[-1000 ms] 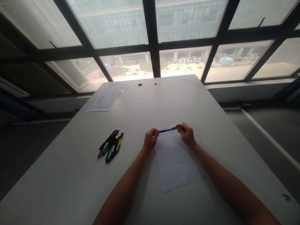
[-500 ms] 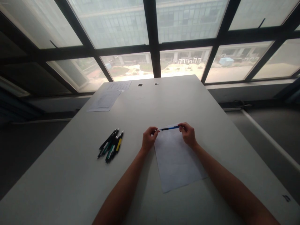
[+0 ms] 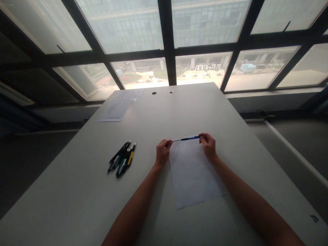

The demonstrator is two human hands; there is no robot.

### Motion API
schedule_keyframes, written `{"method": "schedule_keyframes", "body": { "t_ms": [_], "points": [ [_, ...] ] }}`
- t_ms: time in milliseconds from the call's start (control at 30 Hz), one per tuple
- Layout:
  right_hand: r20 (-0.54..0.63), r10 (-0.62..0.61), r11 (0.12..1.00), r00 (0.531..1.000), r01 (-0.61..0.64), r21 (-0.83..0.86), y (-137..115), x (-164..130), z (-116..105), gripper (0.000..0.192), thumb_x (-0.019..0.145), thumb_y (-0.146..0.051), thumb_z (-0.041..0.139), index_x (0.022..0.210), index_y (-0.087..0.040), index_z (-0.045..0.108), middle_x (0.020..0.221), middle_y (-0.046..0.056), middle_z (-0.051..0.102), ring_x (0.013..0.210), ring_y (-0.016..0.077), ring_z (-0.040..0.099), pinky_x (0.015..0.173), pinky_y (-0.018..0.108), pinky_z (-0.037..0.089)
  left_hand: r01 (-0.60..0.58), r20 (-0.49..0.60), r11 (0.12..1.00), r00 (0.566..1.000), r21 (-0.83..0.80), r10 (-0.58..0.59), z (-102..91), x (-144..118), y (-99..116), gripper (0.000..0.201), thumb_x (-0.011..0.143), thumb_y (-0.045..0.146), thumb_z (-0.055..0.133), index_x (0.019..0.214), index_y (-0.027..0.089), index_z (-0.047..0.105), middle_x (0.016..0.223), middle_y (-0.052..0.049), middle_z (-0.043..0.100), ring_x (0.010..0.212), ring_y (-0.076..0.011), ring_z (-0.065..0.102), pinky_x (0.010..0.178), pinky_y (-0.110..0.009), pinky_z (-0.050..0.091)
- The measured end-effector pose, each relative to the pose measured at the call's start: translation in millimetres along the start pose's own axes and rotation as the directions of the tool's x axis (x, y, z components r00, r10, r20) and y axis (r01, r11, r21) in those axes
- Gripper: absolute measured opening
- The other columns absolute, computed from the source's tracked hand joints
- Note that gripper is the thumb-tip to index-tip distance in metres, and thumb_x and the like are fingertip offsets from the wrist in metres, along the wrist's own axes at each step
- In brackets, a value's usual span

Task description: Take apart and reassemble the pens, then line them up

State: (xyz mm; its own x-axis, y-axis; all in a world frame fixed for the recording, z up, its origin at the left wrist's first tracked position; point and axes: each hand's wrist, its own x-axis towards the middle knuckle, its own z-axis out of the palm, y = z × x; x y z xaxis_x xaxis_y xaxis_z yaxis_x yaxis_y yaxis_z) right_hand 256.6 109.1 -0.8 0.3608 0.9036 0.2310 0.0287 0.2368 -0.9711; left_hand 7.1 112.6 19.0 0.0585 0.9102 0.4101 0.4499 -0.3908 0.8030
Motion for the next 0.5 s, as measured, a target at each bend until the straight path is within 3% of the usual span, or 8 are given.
{"method": "schedule_keyframes", "body": {
  "t_ms": [200,367,500],
  "points": [
    [-0.113,0.164,0.938,0.980,-0.120,0.326,12.6,11.5,-3.3,0.020,0.076,-0.034,0.070,0.090,-0.019,0.065,0.067,-0.003,0.056,0.057,0.0107,0.054,0.055,0.025,0.046,0.018,-0.029,1.000,0.999,-0.002,-0.018,-0.2,-0.9,-2.9,0.020,0.093,0.033,0.058,0.088,0.019,0.072,0.083,-0.003,0.067,0.075,-0.0156,0.059,0.070,-0.027,0.044],
    [-0.091,0.331,0.772,0.939,-0.214,0.599,10.4,17.3,-8.5,0.021,0.069,-0.025,0.077,0.087,-0.020,0.066,0.070,-0.002,0.059,0.063,0.0098,0.057,0.054,0.022,0.046,0.062,-0.045,0.997,0.997,-0.051,-0.064,1.7,-1.0,-5.9,0.019,0.092,0.035,0.059,0.089,0.019,0.070,0.085,-0.003,0.070,0.080,-0.0168,0.064,0.075,-0.028,0.047],
    [-0.058,0.433,0.663,0.899,-0.275,0.696,6.8,20.4,-12.6,0.021,0.070,-0.018,0.076,0.088,-0.021,0.066,0.074,-0.001,0.064,0.064,0.0092,0.058,0.053,0.020,0.046,0.063,0.014,0.997,0.998,-0.046,-0.063,3.6,-1.6,-4.3,0.021,0.095,0.035,0.056,0.088,0.019,0.068,0.083,-0.003,0.070,0.079,-0.0166,0.065,0.074,-0.027,0.048]
  ]
}}
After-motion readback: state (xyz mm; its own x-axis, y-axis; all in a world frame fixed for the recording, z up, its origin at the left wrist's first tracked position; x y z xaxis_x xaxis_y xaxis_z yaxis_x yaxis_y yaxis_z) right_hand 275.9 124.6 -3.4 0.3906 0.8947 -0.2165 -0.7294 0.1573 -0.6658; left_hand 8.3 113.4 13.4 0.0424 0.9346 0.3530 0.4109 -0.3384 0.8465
